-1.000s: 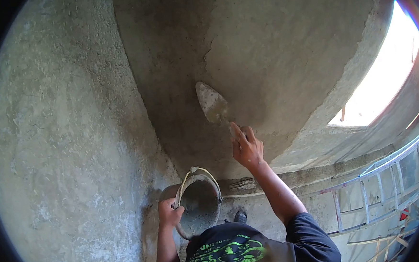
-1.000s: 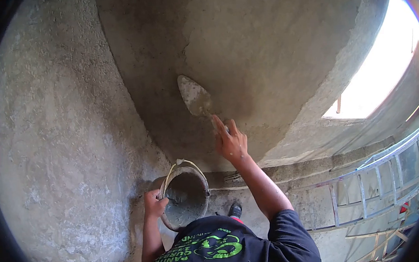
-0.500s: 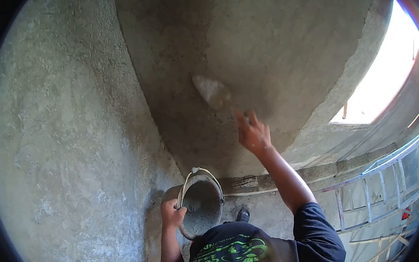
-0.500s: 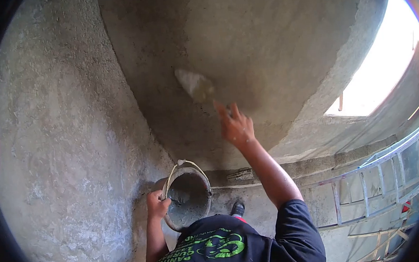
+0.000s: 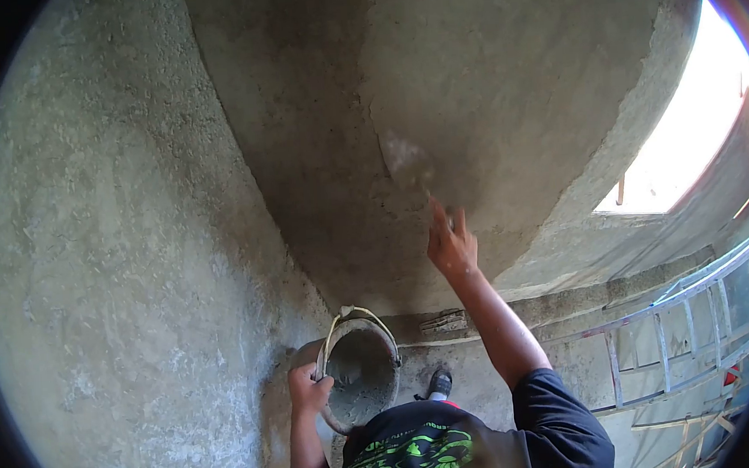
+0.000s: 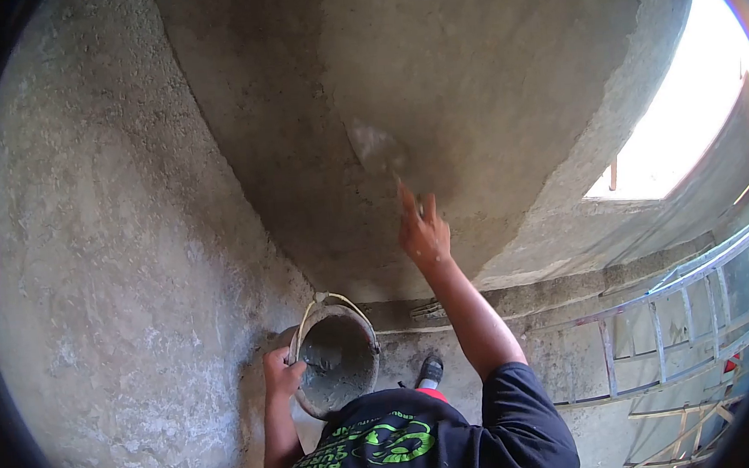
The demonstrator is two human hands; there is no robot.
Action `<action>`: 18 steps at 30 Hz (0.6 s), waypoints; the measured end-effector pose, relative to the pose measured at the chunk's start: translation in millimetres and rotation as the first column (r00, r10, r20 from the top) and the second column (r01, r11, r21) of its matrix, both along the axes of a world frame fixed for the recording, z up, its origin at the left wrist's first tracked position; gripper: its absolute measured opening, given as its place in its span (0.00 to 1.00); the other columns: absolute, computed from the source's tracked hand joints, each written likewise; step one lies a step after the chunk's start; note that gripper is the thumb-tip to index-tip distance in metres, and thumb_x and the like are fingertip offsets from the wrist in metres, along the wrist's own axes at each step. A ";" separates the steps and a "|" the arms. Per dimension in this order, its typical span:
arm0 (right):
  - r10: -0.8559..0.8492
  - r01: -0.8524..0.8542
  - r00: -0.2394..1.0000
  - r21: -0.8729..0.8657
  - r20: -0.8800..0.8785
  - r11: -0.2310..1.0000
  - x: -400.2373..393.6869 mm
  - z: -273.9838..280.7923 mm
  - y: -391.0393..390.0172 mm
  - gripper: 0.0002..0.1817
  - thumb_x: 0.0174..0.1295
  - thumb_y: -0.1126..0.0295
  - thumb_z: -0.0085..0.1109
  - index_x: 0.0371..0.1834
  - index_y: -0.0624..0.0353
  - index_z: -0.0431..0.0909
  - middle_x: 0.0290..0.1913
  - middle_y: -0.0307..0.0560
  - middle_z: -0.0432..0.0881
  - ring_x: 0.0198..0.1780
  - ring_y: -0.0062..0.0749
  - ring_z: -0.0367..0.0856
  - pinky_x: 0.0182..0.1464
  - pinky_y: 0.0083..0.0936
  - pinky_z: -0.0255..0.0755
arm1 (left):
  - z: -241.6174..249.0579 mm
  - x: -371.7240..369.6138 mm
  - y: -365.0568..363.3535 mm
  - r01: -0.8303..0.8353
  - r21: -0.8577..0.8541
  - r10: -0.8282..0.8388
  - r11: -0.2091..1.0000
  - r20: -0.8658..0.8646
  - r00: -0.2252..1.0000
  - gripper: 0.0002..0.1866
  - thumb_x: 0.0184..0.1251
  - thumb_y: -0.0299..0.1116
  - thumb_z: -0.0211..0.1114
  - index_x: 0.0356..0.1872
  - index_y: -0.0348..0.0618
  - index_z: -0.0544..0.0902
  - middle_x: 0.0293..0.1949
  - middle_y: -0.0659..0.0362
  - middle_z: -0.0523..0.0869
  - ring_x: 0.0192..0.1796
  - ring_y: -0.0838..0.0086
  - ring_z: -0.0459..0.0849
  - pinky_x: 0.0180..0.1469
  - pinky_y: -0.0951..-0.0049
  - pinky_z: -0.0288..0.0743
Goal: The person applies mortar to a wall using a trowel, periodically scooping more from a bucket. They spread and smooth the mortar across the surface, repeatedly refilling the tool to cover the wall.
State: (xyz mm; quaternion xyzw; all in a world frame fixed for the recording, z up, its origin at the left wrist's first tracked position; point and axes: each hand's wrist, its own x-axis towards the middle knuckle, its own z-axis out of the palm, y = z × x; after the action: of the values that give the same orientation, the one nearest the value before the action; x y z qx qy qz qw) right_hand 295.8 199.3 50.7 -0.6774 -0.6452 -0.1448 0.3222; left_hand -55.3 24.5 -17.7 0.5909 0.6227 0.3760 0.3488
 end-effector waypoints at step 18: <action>0.197 -0.198 0.976 0.007 0.091 0.980 8.7 81.4 7.8 0.36 0.63 0.70 0.60 0.76 0.30 0.66 0.55 0.55 0.76 0.37 0.56 0.85 0.33 0.49 0.80 | -5.7 2.6 -2.9 0.023 0.006 -0.023 1.000 -0.008 1.000 0.12 0.42 0.29 0.66 0.15 0.35 0.70 0.12 0.52 0.69 0.16 0.74 0.65 0.22 0.62 0.59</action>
State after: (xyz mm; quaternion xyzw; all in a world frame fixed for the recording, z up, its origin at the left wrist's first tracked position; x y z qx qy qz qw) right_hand 304.5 207.1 132.1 -0.6004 -0.7219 -0.1474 0.3110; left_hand -52.6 21.6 -23.4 0.6006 0.6160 0.3715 0.3491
